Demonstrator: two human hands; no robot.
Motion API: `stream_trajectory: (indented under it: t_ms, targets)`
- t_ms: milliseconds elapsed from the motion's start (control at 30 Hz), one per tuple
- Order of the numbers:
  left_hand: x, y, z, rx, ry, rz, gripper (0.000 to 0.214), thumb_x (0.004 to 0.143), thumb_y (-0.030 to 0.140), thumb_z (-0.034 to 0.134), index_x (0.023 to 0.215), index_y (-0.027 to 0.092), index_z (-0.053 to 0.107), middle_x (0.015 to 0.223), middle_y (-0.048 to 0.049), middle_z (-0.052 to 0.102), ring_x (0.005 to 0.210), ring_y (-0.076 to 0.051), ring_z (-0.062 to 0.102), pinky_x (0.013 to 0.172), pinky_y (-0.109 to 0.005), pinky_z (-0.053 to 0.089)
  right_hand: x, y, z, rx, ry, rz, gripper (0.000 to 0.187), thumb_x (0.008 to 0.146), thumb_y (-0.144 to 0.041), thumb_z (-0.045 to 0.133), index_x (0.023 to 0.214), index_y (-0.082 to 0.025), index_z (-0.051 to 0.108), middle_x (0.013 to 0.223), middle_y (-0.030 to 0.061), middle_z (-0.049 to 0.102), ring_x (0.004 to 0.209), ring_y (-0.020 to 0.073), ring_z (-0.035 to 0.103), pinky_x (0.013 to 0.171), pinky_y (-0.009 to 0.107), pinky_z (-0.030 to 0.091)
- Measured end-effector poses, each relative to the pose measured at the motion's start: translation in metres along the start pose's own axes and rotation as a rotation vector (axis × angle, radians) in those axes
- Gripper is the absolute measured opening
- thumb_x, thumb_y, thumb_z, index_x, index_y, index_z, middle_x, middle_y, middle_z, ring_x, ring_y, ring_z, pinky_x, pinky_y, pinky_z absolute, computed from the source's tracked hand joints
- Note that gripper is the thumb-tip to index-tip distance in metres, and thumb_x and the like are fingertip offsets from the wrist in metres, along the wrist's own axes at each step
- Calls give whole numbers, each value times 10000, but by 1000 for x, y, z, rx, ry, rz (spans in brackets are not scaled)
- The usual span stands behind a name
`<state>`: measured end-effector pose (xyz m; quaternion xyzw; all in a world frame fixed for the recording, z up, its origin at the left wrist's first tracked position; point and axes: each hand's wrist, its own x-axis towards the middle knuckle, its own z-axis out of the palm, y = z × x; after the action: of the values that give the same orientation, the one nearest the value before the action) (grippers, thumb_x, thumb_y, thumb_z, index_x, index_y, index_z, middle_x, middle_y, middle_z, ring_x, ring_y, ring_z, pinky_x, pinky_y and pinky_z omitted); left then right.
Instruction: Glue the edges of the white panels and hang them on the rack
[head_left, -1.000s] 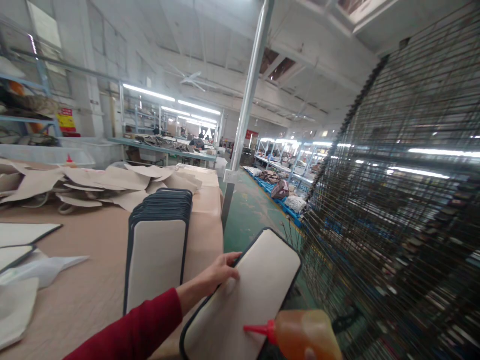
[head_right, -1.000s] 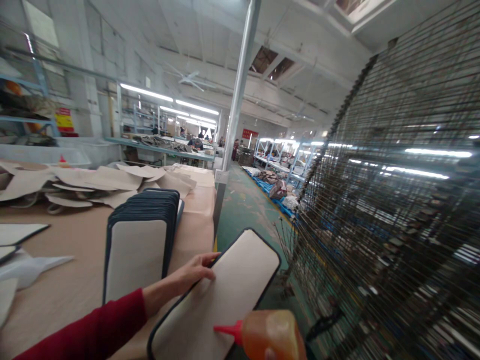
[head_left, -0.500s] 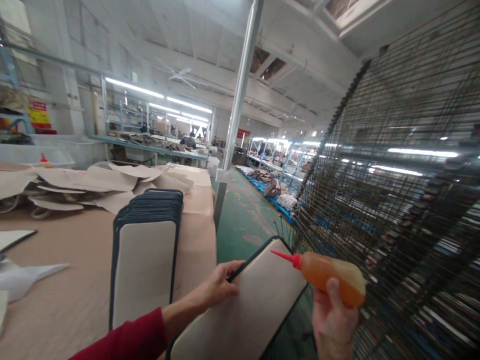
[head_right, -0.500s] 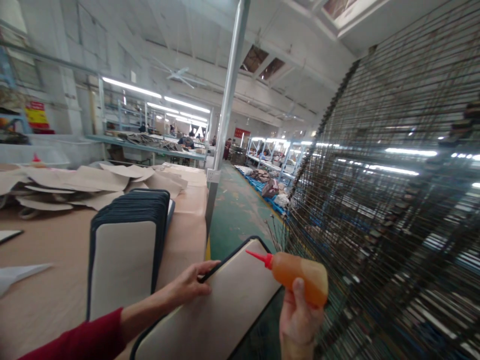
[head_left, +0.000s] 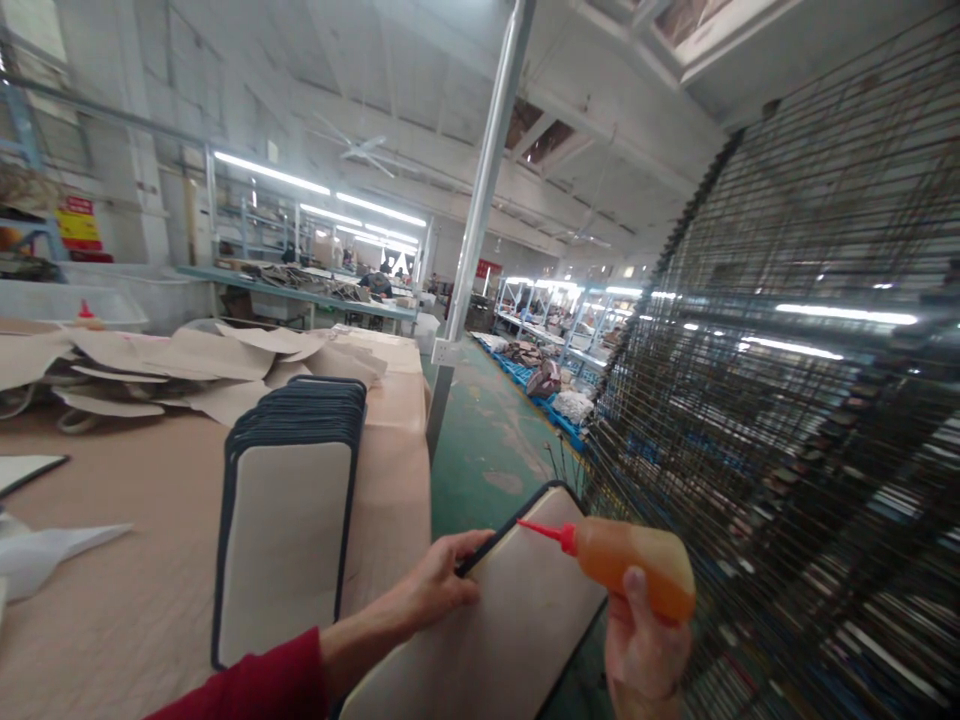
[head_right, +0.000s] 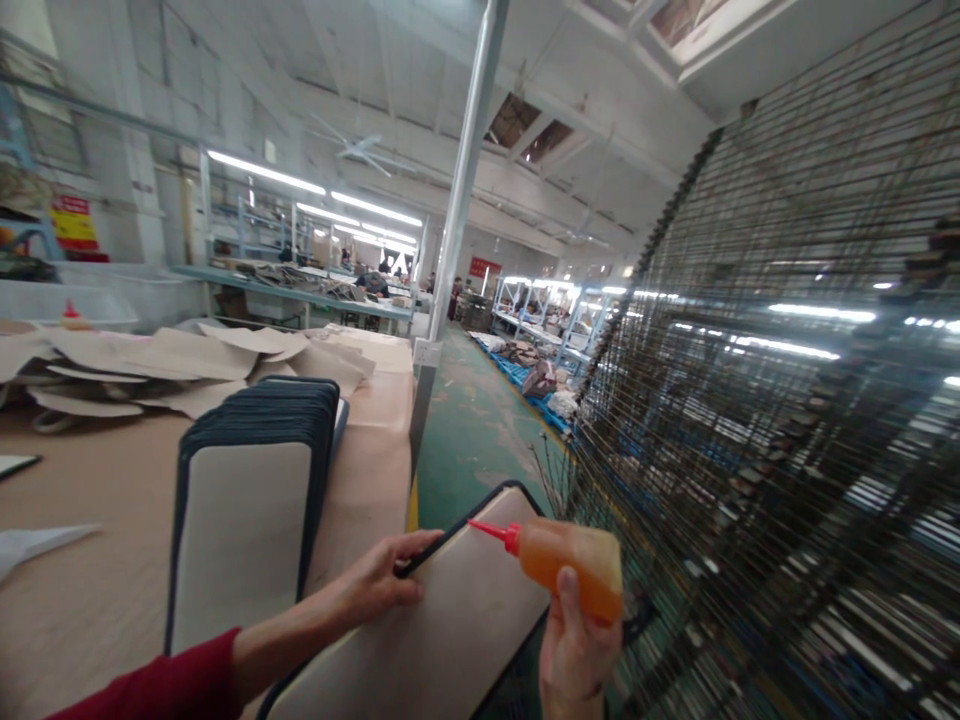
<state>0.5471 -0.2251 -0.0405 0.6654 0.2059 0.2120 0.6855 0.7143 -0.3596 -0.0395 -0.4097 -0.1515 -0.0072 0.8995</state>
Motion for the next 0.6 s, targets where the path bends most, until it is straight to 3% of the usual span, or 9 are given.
stream_trajectory:
  t_ms: [100,267,400,600]
  targets:
    - [1,1,-3,13,16,-26,705,490,26,526,1180,144,611,1010,-45,680,907,-229,593,753,-265,440,-12,0,-8,-17,-15,69,418,517,-329,814,845,-170,608,811,7,663,719,131,623,636,193,531]
    - [-3,1,-15,-28,72,-76,744,482,57,560,1220,142,571,1035,-43,668,922,-220,575,761,-255,422,-8,-21,-19,28,108,52,427,515,-349,820,852,-208,599,1004,16,647,746,106,599,610,155,513]
    - [-7,1,-22,-133,-1,-71,701,508,113,586,1207,165,574,938,-25,681,901,-215,581,774,-264,423,5,-27,-26,-5,141,22,394,558,-342,799,863,-197,595,1084,12,620,831,109,594,629,148,503]
    - [-4,-2,-24,-259,-87,-97,726,507,76,575,1225,172,546,843,-24,693,758,-199,610,732,-289,455,9,-6,-40,-94,120,0,411,549,-322,801,882,-183,605,883,43,665,805,191,626,630,265,542]
